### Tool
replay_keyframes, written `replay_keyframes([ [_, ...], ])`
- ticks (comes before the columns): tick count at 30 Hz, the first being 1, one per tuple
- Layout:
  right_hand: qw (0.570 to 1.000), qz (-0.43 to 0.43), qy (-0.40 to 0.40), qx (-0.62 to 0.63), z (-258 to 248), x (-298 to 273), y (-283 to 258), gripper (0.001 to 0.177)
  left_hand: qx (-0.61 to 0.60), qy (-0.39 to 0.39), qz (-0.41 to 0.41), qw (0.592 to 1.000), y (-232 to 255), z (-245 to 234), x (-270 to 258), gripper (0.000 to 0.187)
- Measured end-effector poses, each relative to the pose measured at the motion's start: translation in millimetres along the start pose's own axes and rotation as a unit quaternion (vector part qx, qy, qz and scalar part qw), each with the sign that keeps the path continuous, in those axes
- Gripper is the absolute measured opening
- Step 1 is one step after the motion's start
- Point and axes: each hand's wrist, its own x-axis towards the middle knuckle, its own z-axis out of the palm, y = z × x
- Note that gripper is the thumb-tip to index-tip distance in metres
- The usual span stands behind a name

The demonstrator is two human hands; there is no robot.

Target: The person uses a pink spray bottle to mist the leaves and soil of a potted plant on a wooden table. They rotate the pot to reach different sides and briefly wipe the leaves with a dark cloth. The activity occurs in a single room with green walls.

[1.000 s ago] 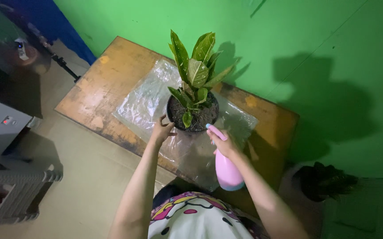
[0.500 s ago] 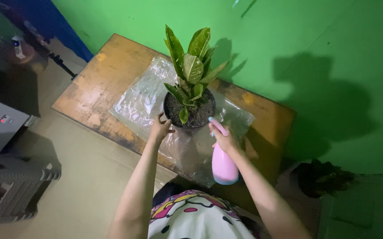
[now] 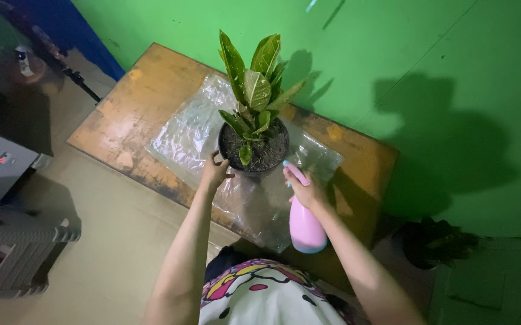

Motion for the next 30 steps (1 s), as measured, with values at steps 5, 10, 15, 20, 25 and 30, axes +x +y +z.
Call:
replay_keyframes([
  [5, 0.999, 0.047, -0.018, 0.000, 5.3, -12.1, -13.2, 0.044, -0.009, 0.003, -0.007, 1.000, 2.5, 2.7, -2.4, 0.073],
  [10, 0.999, 0.030, -0.024, 0.003, 6.6, -0.9, 5.5, 0.042, -0.013, 0.005, -0.008, 1.000, -3.2, 2.3, 3.6, 0.073],
  [15, 0.999, 0.030, 0.019, 0.003, 0.8, -6.2, -9.8, 0.043, -0.022, 0.000, -0.002, 1.000, -4.0, 0.5, 0.2, 0.073],
  [20, 0.998, 0.045, -0.041, -0.006, 21.8, 18.3, 42.1, 0.043, -0.012, 0.004, -0.013, 1.000, -16.7, -3.0, 17.7, 0.073],
  [25, 0.998, 0.007, -0.052, 0.034, 9.3, 9.3, 11.2, 0.045, 0.013, 0.007, 0.002, 1.000, -1.3, 3.4, -5.0, 0.069],
  [30, 0.996, -0.080, -0.015, 0.044, -7.1, 38.1, 18.5, 0.041, 0.032, 0.033, 0.016, 0.999, 6.3, 12.4, -19.4, 0.062],
])
